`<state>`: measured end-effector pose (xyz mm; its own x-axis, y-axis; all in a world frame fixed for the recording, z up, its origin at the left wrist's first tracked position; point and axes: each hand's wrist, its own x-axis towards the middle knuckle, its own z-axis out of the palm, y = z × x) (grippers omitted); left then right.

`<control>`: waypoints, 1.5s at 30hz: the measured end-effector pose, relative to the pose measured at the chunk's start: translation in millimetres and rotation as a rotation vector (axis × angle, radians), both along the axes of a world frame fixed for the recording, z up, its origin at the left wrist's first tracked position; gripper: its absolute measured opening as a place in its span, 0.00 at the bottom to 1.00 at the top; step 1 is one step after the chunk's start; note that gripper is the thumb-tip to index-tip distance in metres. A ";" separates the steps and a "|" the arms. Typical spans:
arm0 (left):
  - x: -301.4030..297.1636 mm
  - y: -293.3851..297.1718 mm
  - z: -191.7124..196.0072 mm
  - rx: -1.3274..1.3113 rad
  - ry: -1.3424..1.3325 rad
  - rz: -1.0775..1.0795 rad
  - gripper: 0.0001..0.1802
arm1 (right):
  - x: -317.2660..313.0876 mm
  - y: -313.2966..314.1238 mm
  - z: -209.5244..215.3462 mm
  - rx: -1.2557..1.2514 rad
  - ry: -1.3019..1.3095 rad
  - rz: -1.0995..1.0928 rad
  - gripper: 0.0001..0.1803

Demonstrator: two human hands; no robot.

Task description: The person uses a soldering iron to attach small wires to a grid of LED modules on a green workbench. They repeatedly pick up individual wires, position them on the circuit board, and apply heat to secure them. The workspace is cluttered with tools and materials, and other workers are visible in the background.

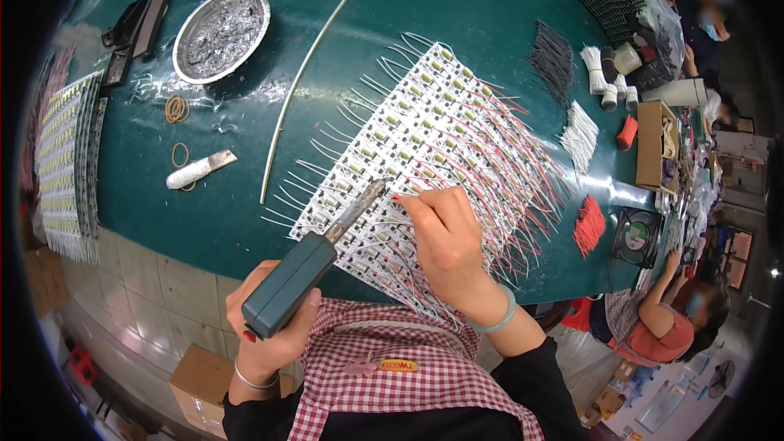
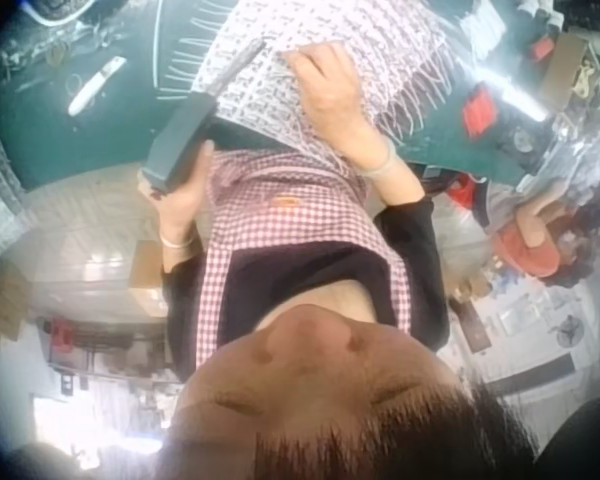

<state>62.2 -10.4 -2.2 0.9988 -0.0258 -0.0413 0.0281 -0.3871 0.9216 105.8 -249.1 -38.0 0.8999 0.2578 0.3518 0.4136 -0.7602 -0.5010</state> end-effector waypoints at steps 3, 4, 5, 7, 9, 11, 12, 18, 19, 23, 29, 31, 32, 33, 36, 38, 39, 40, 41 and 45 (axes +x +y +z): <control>-0.4 -0.4 -0.2 0.002 -0.007 0.001 0.13 | 1.1 0.3 0.1 0.018 0.014 0.003 0.16; 0.0 -0.7 0.8 0.012 -0.014 -0.003 0.13 | 0.9 -0.7 -1.8 0.022 0.017 0.007 0.16; 0.2 -0.9 1.4 0.021 -0.021 -0.007 0.12 | 0.8 -1.1 -2.9 0.025 0.019 0.011 0.16; 0.2 -1.0 1.5 0.026 -0.030 -0.008 0.12 | 1.5 -0.1 -3.0 0.022 0.010 -0.001 0.16; 0.2 -1.4 1.4 0.025 -0.033 -0.002 0.12 | 1.8 1.3 -2.3 0.022 0.008 -0.009 0.16; 0.2 -1.6 1.9 0.017 -0.032 0.007 0.12 | 1.8 2.7 -0.3 0.024 0.012 -0.016 0.16; 0.0 -1.5 1.6 0.020 -0.044 0.005 0.11 | 1.6 2.5 -0.3 0.021 0.017 -0.013 0.16; -0.2 -1.7 1.1 0.064 -0.060 -0.016 0.10 | 0.9 2.1 -0.8 0.004 0.025 -0.011 0.17; 0.5 -2.0 1.9 0.067 -0.059 -0.019 0.10 | 1.1 2.3 0.0 0.001 0.028 -0.011 0.17; 1.1 -3.3 -0.4 0.067 -0.079 -0.023 0.10 | 1.4 3.2 1.6 -0.001 0.030 -0.012 0.17; 1.2 -3.5 -0.1 0.074 -0.066 -0.027 0.09 | 1.2 3.5 1.8 -0.010 0.022 -0.012 0.17; 1.3 -3.5 0.4 0.075 -0.060 -0.028 0.09 | 0.6 2.8 0.5 -0.015 0.022 -0.009 0.17; 1.3 -3.4 0.2 0.075 -0.066 -0.030 0.09 | 0.3 2.6 0.1 -0.018 0.022 -0.008 0.17; 1.3 -3.4 -0.1 0.074 -0.072 -0.031 0.09 | 0.3 2.6 0.1 -0.017 0.025 -0.007 0.17; 0.8 -1.7 -0.6 0.060 -0.076 -0.031 0.10 | 0.6 2.8 1.2 -0.014 0.029 -0.007 0.17; -1.6 0.8 -0.3 0.037 -0.033 -0.017 0.10 | 1.1 3.3 1.4 -0.014 0.028 -0.007 0.16; -2.3 1.2 -0.6 0.027 -0.030 -0.013 0.10 | 1.1 3.4 1.8 -0.015 0.029 -0.009 0.16; -3.1 1.6 -0.8 0.016 -0.028 -0.007 0.11 | 1.1 3.7 2.5 -0.016 0.029 -0.010 0.16; -3.6 1.9 -0.8 0.006 -0.026 -0.002 0.11 | 1.1 4.0 2.8 -0.017 0.029 -0.011 0.15; -4.3 1.2 0.4 -0.005 -0.004 0.006 0.12 | 1.3 3.5 2.5 -0.016 0.029 -0.013 0.15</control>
<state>57.9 -9.2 -1.9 0.9991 -0.0195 -0.0370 0.0268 -0.3827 0.9235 107.1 -245.6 -35.6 0.9129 0.2518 0.3213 0.3894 -0.7733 -0.5003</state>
